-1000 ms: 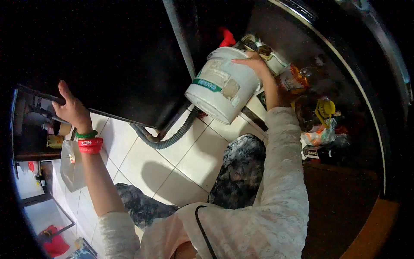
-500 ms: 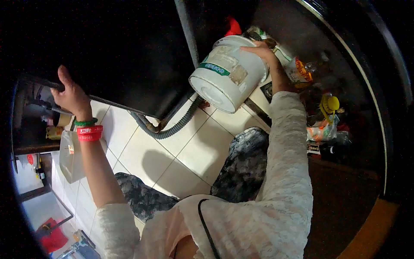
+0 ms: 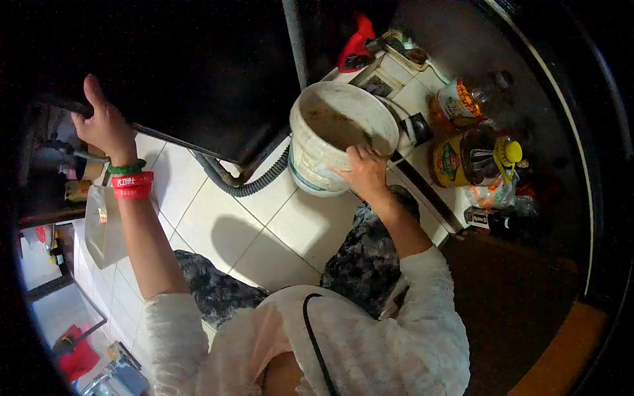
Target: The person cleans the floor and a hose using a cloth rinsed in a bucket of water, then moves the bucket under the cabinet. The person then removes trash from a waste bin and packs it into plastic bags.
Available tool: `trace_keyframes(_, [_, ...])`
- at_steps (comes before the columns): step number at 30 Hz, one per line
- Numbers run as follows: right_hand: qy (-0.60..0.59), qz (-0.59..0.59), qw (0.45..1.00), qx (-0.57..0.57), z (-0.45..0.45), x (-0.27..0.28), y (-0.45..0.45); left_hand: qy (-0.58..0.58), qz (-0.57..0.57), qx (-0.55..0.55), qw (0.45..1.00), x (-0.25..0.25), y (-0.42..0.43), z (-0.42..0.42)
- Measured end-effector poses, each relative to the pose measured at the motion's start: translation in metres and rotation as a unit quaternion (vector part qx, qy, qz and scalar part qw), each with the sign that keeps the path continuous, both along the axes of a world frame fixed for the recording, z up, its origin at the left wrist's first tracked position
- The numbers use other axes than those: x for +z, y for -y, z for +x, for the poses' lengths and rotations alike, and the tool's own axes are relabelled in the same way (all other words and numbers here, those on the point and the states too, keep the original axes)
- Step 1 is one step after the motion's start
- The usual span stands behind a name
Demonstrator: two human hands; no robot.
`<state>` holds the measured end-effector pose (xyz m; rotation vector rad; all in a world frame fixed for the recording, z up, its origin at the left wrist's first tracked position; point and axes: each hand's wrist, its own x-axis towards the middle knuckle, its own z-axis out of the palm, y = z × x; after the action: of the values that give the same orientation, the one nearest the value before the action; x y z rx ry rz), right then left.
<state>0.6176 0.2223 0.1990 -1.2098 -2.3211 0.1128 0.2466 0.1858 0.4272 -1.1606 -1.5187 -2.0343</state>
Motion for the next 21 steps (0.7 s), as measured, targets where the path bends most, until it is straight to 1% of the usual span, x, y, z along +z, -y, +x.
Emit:
trace_keyframes(1, [0.003, 0.024, 0.998, 0.059, 0.000, 0.000, 0.004, 0.002, -0.002, 0.004, 1.000, 0.004, 0.001, 0.008])
trace_keyframes(2, [0.006, 0.049, 0.992, 0.118, -0.002, -0.001, 0.008, 0.000, -0.036, 0.041, 0.998, 0.008, 0.002, 0.013])
trace_keyframes(3, [0.007, 0.049, 0.991, 0.122, -0.005, -0.001, 0.011, -0.003, -0.069, 0.078, 0.994, 0.009, 0.003, 0.014])
trace_keyframes(4, [0.040, 0.021, 0.988, 0.149, -0.009, -0.003, 0.015, 0.019, -0.036, 0.000, 0.999, 0.006, 0.001, 0.004])
trace_keyframes(5, [0.072, -0.005, 0.982, 0.174, -0.012, -0.003, 0.016, 0.020, -0.036, 0.002, 0.999, 0.004, 0.000, 0.002])
trace_keyframes(7, [0.065, -0.003, 0.984, 0.168, -0.015, 0.000, 0.012, 0.054, -0.019, -0.036, 0.998, 0.006, -0.002, 0.005])
trace_keyframes(8, [0.047, 0.001, 0.986, 0.158, -0.014, 0.000, 0.010, 0.054, -0.020, -0.035, 0.998, 0.005, -0.001, 0.004])
trace_keyframes(10, [0.028, 0.004, 0.989, 0.146, -0.011, -0.001, 0.009, 0.028, -0.033, -0.005, 0.999, 0.006, -0.001, 0.005])
trace_keyframes(11, [0.047, -0.005, 0.987, 0.153, -0.010, 0.000, 0.009, 0.027, -0.034, -0.007, 0.999, 0.006, -0.002, 0.006])
trace_keyframes(13, [0.068, -0.013, 0.985, 0.159, -0.008, 0.004, 0.006, 0.019, -0.025, 0.029, 0.999, 0.007, -0.003, 0.014])
trace_keyframes(15, [0.034, -0.006, 0.997, 0.069, -0.006, 0.011, -0.009, 0.021, -0.015, 0.032, 0.999, 0.005, -0.003, 0.007])
trace_keyframes(16, [-0.006, -0.048, 0.999, 0.001, -0.009, 0.012, -0.022, 0.023, -0.008, 0.032, 0.999, 0.004, -0.003, 0.005])
trace_keyframes(17, [-0.048, -0.115, 0.991, -0.054, -0.003, 0.019, -0.041, 0.024, -0.007, 0.034, 0.999, 0.004, -0.003, 0.004])
trace_keyframes(18, [-0.087, -0.096, 0.988, -0.083, 0.007, 0.017, -0.063, 0.031, -0.004, 0.022, 0.999, 0.004, -0.003, 0.004])
trace_keyframes(19, [-0.222, -0.143, 0.963, -0.056, 0.015, 0.005, -0.093, 0.037, -0.001, 0.010, 0.999, 0.004, -0.003, 0.004])
trace_keyframes(20, [-0.318, -0.241, 0.916, -0.041, 0.017, 0.034, -0.102, 0.037, 0.001, 0.012, 0.999, 0.005, -0.004, 0.004])
trace_keyframes(21, [-0.351, -0.281, 0.889, -0.091, 0.023, 0.041, -0.121, 0.046, 0.013, -0.007, 0.999, 0.005, -0.004, 0.003])
